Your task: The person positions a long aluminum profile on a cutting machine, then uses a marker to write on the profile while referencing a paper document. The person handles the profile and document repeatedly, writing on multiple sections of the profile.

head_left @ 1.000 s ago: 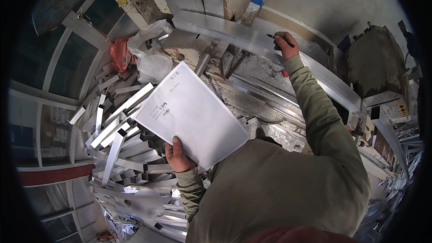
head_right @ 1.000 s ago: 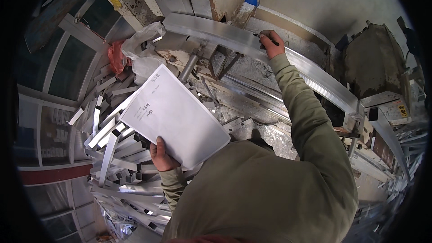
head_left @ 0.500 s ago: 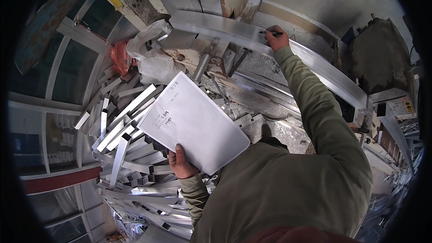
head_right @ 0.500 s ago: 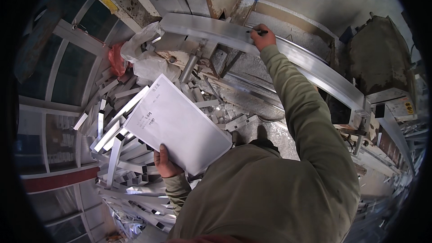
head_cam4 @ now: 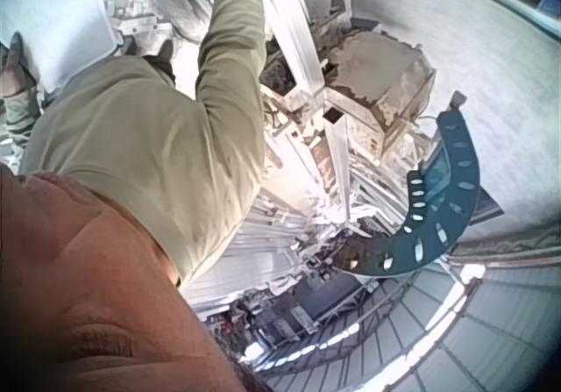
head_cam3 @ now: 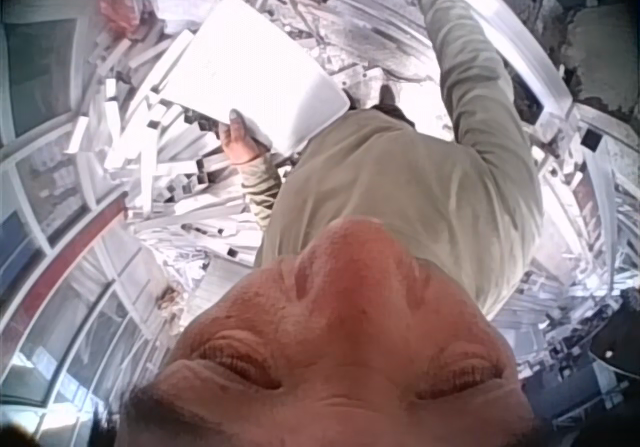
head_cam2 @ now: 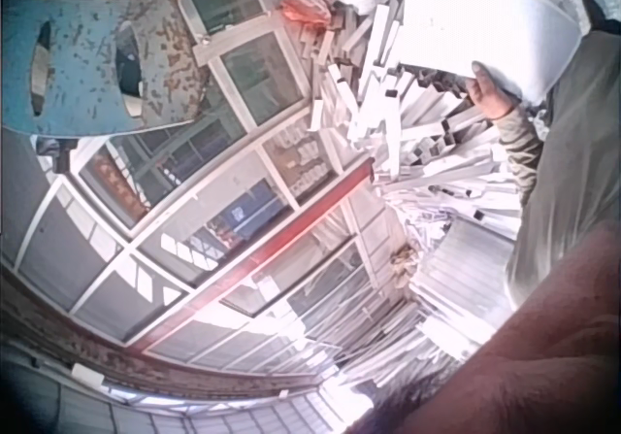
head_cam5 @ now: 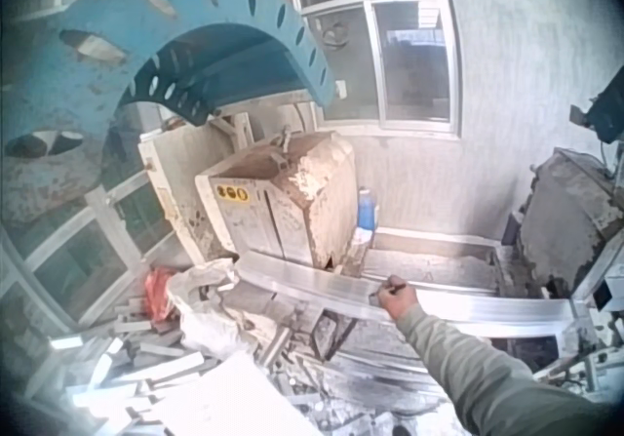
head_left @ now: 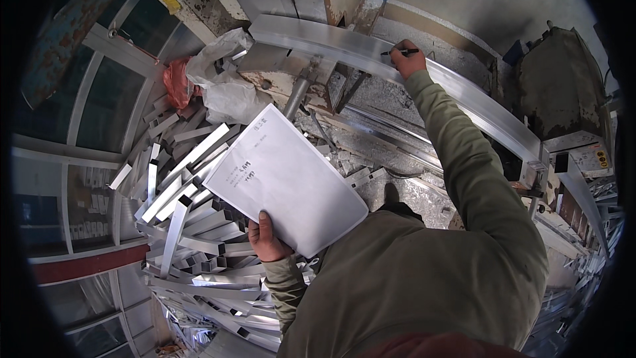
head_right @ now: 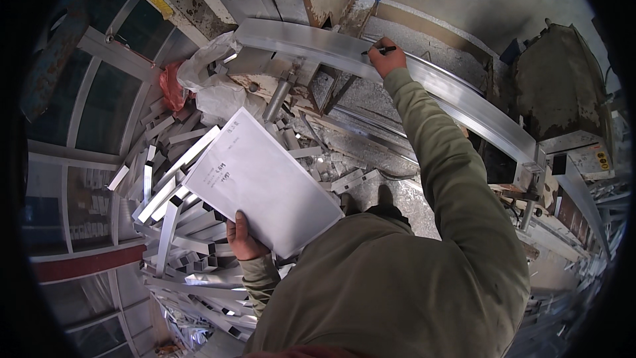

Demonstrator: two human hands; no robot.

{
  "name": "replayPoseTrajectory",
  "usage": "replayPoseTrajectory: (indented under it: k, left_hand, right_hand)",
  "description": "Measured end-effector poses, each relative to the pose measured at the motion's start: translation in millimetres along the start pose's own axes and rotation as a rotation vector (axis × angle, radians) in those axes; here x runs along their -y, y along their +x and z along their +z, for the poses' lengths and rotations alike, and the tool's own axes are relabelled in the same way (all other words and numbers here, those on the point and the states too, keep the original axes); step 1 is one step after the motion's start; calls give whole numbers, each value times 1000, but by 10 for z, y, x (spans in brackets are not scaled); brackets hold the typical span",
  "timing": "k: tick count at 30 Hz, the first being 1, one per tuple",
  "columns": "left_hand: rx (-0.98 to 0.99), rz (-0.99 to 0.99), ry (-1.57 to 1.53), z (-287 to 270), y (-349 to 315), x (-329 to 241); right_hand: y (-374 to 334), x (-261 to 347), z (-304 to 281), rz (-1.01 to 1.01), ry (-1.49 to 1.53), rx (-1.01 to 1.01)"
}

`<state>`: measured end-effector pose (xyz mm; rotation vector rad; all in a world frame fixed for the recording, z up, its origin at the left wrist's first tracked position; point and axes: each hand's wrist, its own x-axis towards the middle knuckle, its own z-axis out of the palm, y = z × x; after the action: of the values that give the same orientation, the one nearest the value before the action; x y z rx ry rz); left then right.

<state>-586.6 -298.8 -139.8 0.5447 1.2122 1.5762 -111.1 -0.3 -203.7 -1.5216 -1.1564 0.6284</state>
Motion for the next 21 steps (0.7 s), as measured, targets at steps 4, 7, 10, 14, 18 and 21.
replayPoseTrajectory:
  k: [4,7,10,14,18,21]
  left_hand:
    - [11,5,23,4,6,-14]
    - [10,2,32,-19,32,17]
    - [18,-7,27,9,43,20]
    - [31,10,19,8,82,75]
    - [30,46,-10,0,101,128]
    - [31,82,14,83,127,99]
  right_hand:
    - [-18,101,-5,113,116,-40]
    - [-55,152,-33,121,113,-42]
    - [-60,165,-67,136,183,-32]
    - [-70,151,-160,188,472,49]
    - [-348,481,-197,268,830,114]
    - [-522,614,-279,271,1029,221]
